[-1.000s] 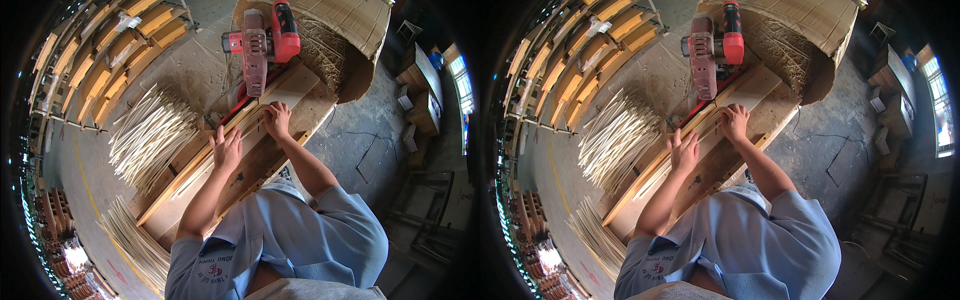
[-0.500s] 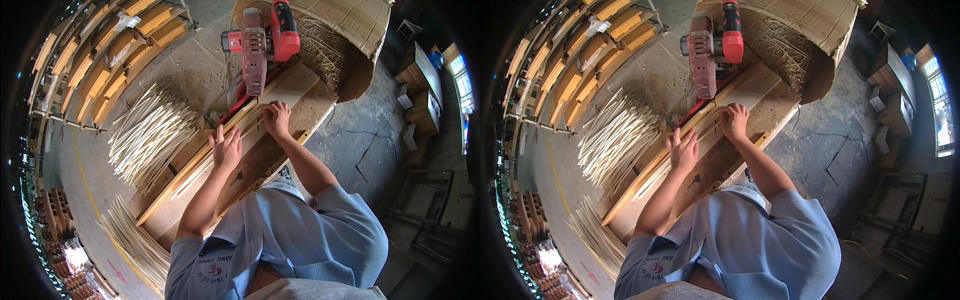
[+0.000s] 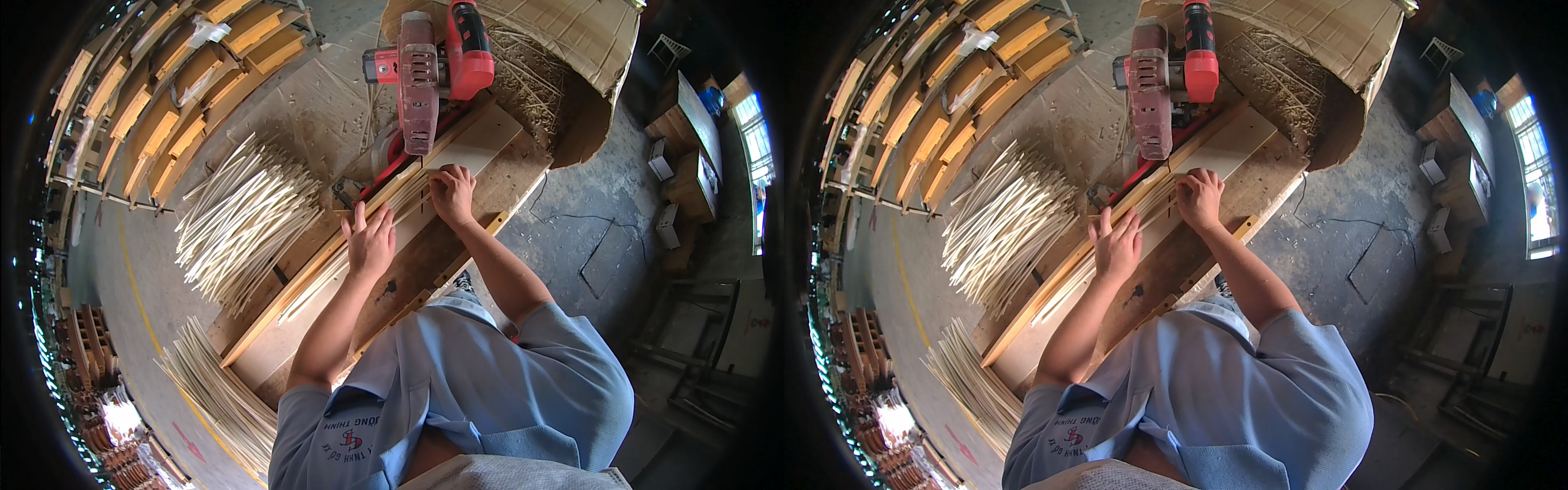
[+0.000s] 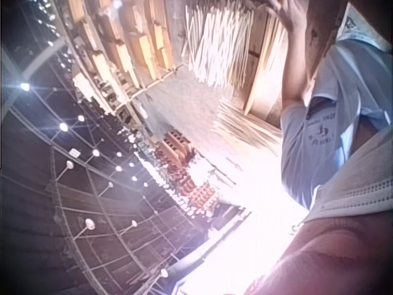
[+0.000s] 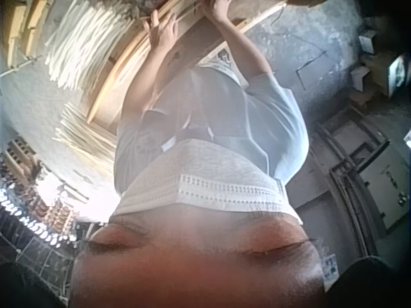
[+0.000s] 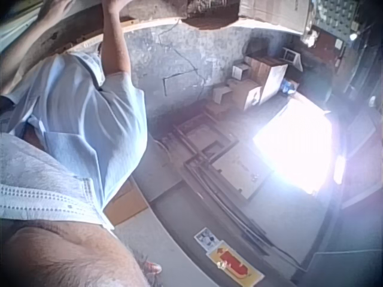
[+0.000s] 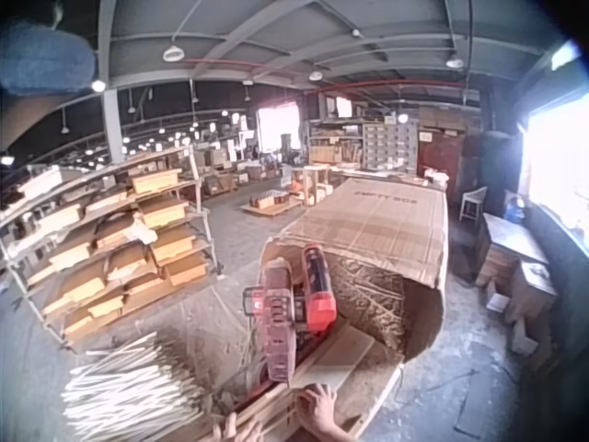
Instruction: The person uses a handheld circular saw to cut thin wooden sticks to length. They repeatedly pick up sticks from a pile, align them against a guide, cut them, and place the cut pieces into a growing stack.
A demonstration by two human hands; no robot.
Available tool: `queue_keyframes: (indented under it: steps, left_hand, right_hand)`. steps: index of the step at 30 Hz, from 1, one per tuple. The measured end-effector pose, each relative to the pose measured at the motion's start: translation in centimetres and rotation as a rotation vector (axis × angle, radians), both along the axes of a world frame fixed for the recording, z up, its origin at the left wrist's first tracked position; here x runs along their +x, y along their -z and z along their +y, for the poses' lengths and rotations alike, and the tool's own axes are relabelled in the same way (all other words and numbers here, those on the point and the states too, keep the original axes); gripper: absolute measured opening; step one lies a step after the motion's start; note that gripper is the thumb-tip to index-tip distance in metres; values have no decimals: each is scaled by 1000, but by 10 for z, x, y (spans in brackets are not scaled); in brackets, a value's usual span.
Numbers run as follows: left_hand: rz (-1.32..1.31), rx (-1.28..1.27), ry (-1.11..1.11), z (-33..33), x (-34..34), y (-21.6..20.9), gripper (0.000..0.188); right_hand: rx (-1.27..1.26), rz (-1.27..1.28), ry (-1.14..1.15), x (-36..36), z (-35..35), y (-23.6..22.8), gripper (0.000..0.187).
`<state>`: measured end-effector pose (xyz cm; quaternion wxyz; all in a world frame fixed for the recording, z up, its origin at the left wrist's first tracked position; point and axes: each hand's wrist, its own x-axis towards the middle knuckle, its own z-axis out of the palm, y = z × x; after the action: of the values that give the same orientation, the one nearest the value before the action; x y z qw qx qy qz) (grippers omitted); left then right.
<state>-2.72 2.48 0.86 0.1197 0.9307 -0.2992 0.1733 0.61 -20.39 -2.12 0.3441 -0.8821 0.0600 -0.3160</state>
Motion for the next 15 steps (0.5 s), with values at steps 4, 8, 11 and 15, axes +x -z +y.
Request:
queue_keyframes:
  steps: [4,8,11,15]
  left_hand:
    - [-5,-10,1,0,1,2,38]
    - [-3,2,-4,0,1,2,38]
    - [-9,6,-2,0,1,2,37]
    - [-15,-5,-11,1,0,4,38]
  right_hand:
    - [-19,-2,-7,0,-1,1,10]
    - [-25,1,-17,0,-1,1,10]
    - [-22,-2,-27,-1,-2,1,13]
    - [92,24,-76,-1,-8,-1,19]
